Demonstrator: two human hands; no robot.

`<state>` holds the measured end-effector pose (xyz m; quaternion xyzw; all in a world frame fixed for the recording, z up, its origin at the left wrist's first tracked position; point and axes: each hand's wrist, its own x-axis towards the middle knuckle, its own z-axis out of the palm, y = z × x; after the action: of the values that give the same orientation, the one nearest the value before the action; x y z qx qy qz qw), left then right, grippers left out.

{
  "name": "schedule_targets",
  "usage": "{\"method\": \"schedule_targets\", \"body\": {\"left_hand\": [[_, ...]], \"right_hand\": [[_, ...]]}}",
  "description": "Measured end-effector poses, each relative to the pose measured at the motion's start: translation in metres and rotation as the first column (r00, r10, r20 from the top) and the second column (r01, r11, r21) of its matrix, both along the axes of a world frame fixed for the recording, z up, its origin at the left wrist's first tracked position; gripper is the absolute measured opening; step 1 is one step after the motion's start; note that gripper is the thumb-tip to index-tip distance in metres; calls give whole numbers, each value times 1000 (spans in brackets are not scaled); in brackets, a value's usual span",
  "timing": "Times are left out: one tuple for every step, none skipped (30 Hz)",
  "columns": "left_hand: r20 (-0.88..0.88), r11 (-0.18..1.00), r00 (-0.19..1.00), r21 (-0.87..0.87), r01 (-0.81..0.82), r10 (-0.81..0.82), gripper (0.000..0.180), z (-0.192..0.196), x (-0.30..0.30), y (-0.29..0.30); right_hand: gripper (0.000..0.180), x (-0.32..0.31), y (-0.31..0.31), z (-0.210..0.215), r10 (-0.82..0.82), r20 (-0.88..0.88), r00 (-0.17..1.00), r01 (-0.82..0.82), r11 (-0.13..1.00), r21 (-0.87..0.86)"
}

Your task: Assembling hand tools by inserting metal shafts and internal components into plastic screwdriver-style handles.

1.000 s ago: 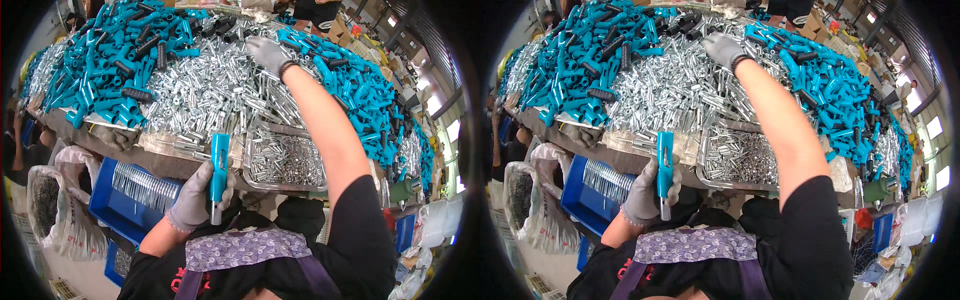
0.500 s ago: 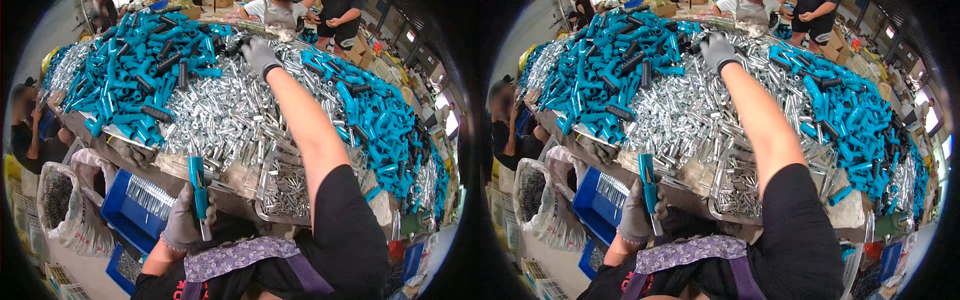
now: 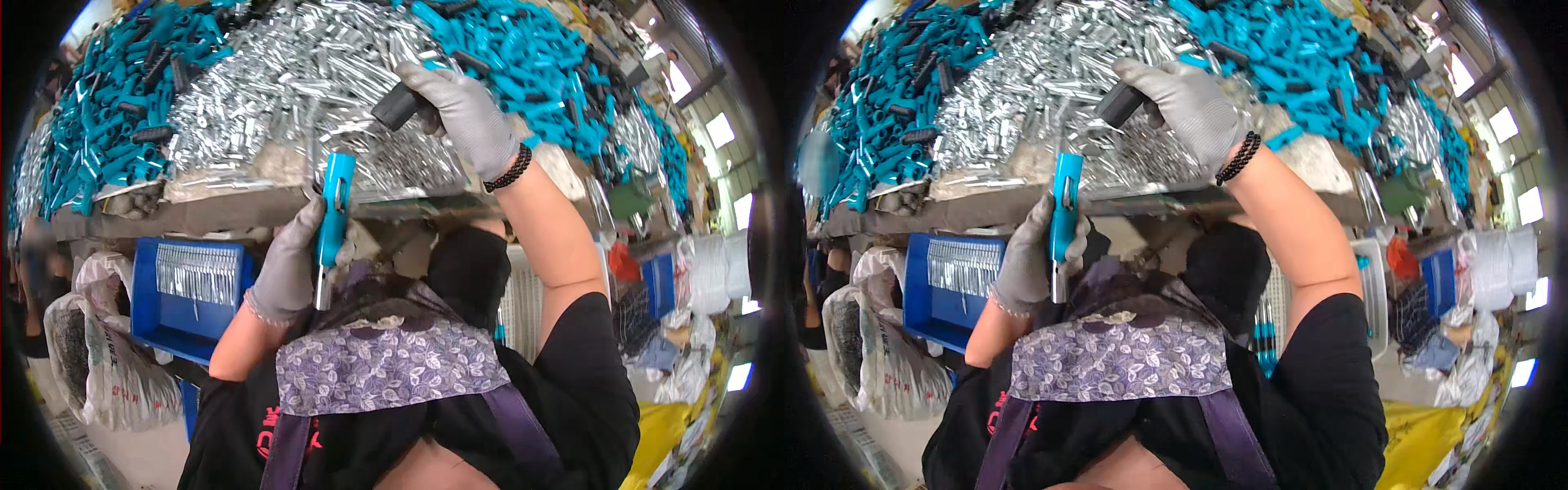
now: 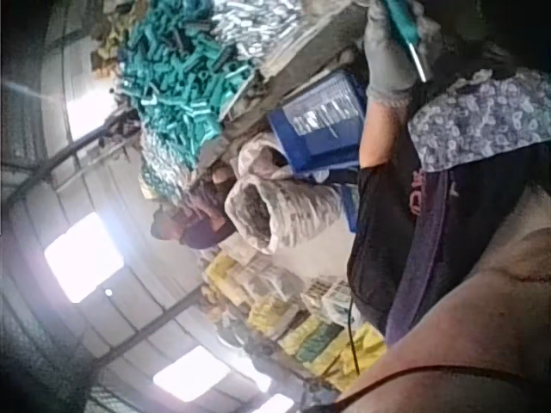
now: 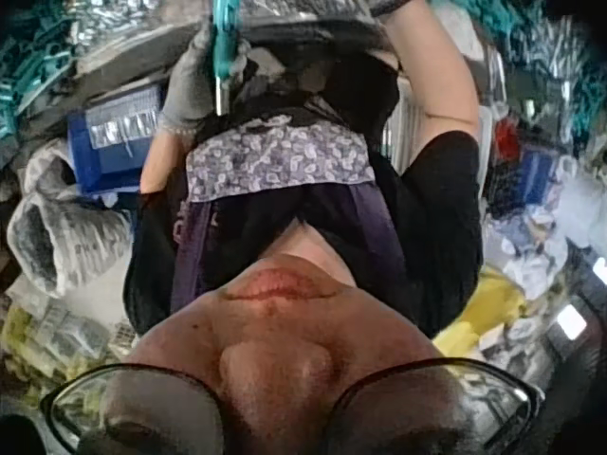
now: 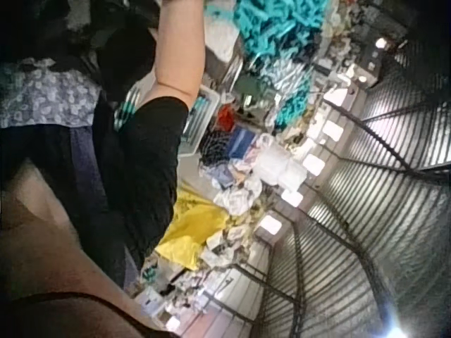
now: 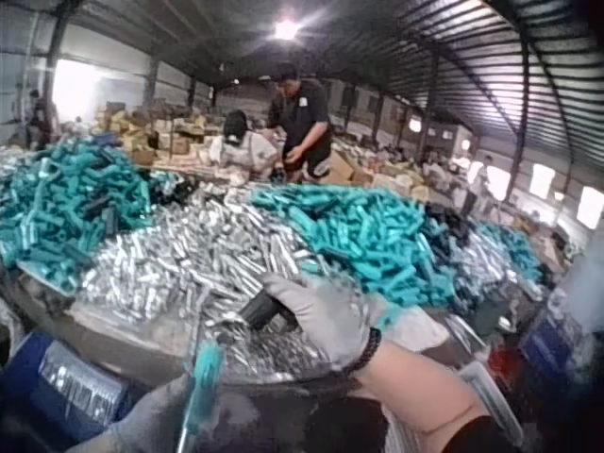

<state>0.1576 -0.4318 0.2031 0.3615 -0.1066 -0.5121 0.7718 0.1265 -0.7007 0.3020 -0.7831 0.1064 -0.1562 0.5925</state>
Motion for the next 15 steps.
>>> {"method": "schedule_targets", "body": {"left_hand": [[-8,1000,1000,10,17,-17,53,-1,-7,-3],[36,999,998,10,49,-50,54,-1,-13,-5],[82,997,993,8,80,-81,55,-2,-20,-8],[187,997,981,69,44,-56,58,1,-27,-12],[184,996,981,75,49,-62,58,5,-35,-14],[285,991,958,131,1,-39,59,10,-42,-16],[384,982,923,182,-54,-21,61,13,-48,-18],[376,979,927,179,-96,22,62,13,-54,-21],[378,979,926,180,-96,22,62,14,-55,-23],[408,966,913,234,-114,9,62,15,-55,-24],[437,949,900,285,-132,-6,62,16,-54,-24],[433,946,901,293,-137,-3,62,15,-51,-21],[437,955,898,286,-79,-57,57,14,-44,-19],[441,960,891,279,-19,-111,52,12,-40,-18],[438,959,892,284,-17,-114,52,14,-40,-20]], "right_hand": [[38,-15,-2,-4,-17,-8,1000,17,1000,10],[38,-29,-3,-8,-4,8,1000,4,999,41],[38,-42,-5,-12,9,27,1000,-11,998,68],[39,-53,-9,-12,-13,-44,999,14,1000,5],[39,-62,-10,-14,-18,-47,999,19,1000,12],[38,-69,-10,-14,25,-45,999,-22,997,72],[37,-76,-9,-14,70,-40,997,-64,989,132],[33,-87,-10,-11,114,-23,993,-113,992,49],[33,-92,-15,-20,114,-21,993,-113,992,50],[32,-94,-21,-35,139,169,976,-114,982,-149],[32,-97,-26,-45,194,344,919,-72,939,-338],[36,-107,-23,-37,205,203,958,-141,947,-289],[36,-109,-24,-39,208,200,957,-148,948,-282],[37,-109,-25,-41,241,242,940,-130,908,-398],[38,-110,-26,-42,273,280,920,-99,856,-508]]}}
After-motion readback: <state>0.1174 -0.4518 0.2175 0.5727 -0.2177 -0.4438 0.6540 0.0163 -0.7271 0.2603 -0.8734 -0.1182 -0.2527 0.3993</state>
